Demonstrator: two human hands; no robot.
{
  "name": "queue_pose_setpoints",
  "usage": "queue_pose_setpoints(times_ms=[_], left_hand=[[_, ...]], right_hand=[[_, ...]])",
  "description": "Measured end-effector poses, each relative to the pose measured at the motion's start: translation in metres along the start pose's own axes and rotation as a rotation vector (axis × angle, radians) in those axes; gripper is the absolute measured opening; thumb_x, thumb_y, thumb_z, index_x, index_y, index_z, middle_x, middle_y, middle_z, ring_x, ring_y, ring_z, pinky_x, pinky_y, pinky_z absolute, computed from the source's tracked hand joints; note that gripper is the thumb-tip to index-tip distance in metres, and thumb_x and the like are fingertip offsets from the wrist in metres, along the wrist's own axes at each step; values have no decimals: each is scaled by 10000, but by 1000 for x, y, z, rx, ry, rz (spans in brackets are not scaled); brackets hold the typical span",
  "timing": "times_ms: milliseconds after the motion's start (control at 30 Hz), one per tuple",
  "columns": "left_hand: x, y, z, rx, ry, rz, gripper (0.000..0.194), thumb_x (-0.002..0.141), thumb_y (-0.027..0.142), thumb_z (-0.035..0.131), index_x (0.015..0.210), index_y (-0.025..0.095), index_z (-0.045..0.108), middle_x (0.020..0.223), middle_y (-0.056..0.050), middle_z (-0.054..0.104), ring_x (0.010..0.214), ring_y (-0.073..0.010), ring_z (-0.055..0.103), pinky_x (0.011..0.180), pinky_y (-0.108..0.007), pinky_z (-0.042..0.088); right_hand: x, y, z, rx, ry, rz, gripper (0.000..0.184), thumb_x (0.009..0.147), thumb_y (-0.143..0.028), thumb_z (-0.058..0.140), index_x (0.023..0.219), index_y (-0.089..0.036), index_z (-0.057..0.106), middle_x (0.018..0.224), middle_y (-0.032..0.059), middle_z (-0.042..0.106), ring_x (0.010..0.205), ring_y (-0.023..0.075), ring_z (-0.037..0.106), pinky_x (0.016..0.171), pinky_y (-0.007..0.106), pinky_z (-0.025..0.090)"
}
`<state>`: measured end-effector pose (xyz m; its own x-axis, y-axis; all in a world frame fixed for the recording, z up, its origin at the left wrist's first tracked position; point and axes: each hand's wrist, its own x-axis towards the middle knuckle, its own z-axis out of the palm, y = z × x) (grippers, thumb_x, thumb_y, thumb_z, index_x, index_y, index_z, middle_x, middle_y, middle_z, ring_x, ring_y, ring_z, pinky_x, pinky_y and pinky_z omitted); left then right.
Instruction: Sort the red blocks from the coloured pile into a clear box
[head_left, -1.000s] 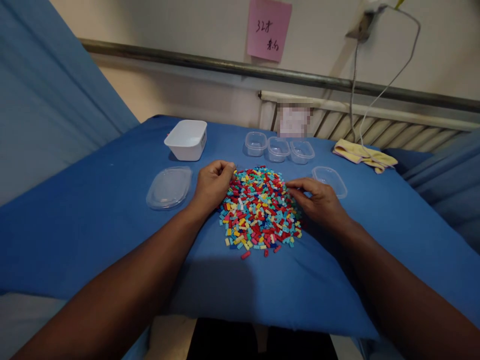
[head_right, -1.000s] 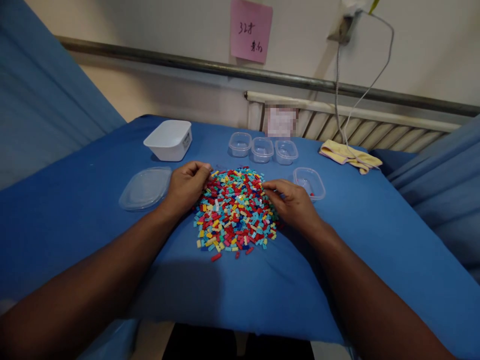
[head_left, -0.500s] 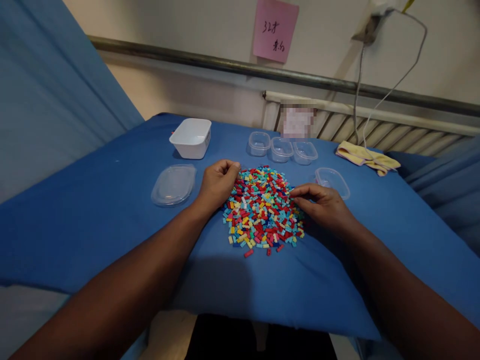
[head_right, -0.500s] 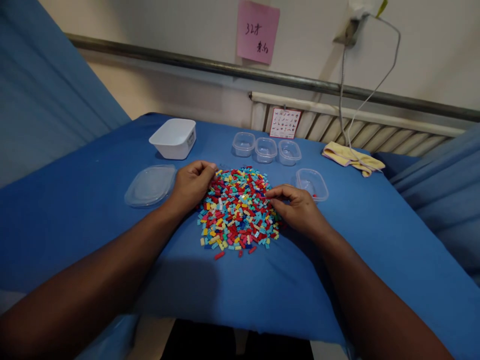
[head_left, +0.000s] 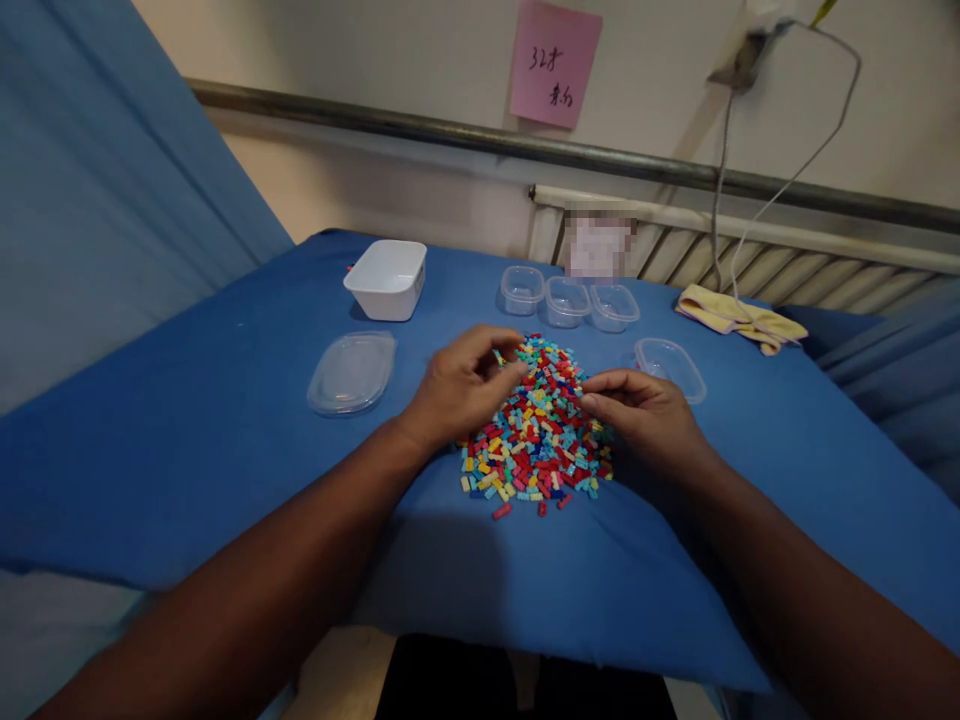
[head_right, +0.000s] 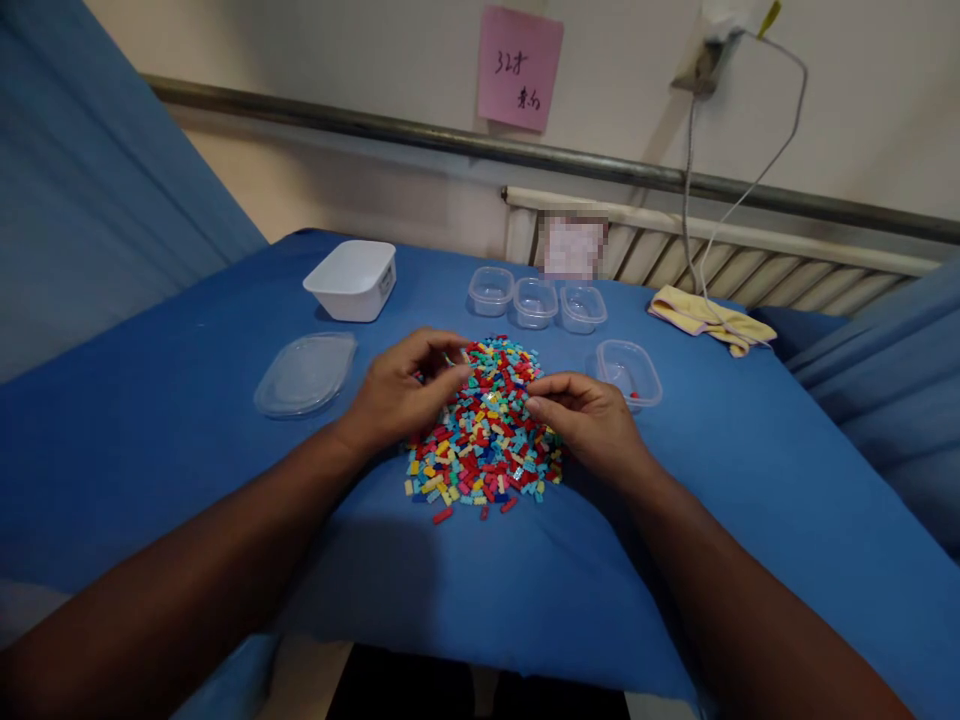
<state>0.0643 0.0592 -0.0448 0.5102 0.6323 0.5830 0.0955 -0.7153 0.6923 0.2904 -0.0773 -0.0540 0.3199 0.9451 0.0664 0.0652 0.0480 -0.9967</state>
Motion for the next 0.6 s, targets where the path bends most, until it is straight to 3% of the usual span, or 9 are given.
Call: queue_pose_setpoints(times_ms=[67, 133, 433, 600], left_hand=[[-7, 13, 6, 6, -154, 262, 272, 1003, 269, 737, 1264, 196, 721, 1108, -70, 750, 918, -172, 685, 856, -323, 548], [-12, 22, 14, 2, -226, 391, 235, 1027, 245, 721, 1254, 190, 703, 1125, -84, 751, 1011, -195, 698, 912, -347, 552], [-19, 19, 20, -33, -240, 346, 43, 1034, 193, 700, 1009, 172, 673, 950, -42, 711, 879, -160, 661, 821, -312, 521], [-18, 20, 20, -20, -237, 283, 64, 1012, 179, 684, 956, 175, 653, 885, -18, 687, 793, -136, 625, 747, -288, 490]], right_hand=[[-4, -4, 9, 71, -5, 30, 348, 707, -451, 1016, 915, -241, 832, 827, 26, 811, 753, 189, 738, 734, 343, 619], [-7, -6, 16, 113, -17, 42, 364, 684, -446, 1034, 896, -240, 821, 838, 20, 813, 748, 181, 737, 732, 333, 618], [-13, -13, 26, 149, -97, 127, 377, 719, -479, 1014, 861, -222, 778, 712, 6, 772, 574, 144, 642, 531, 271, 515], [-12, -14, 19, 40, -89, 69, 327, 794, -488, 953, 894, -226, 784, 770, 26, 792, 652, 175, 700, 629, 316, 580]])
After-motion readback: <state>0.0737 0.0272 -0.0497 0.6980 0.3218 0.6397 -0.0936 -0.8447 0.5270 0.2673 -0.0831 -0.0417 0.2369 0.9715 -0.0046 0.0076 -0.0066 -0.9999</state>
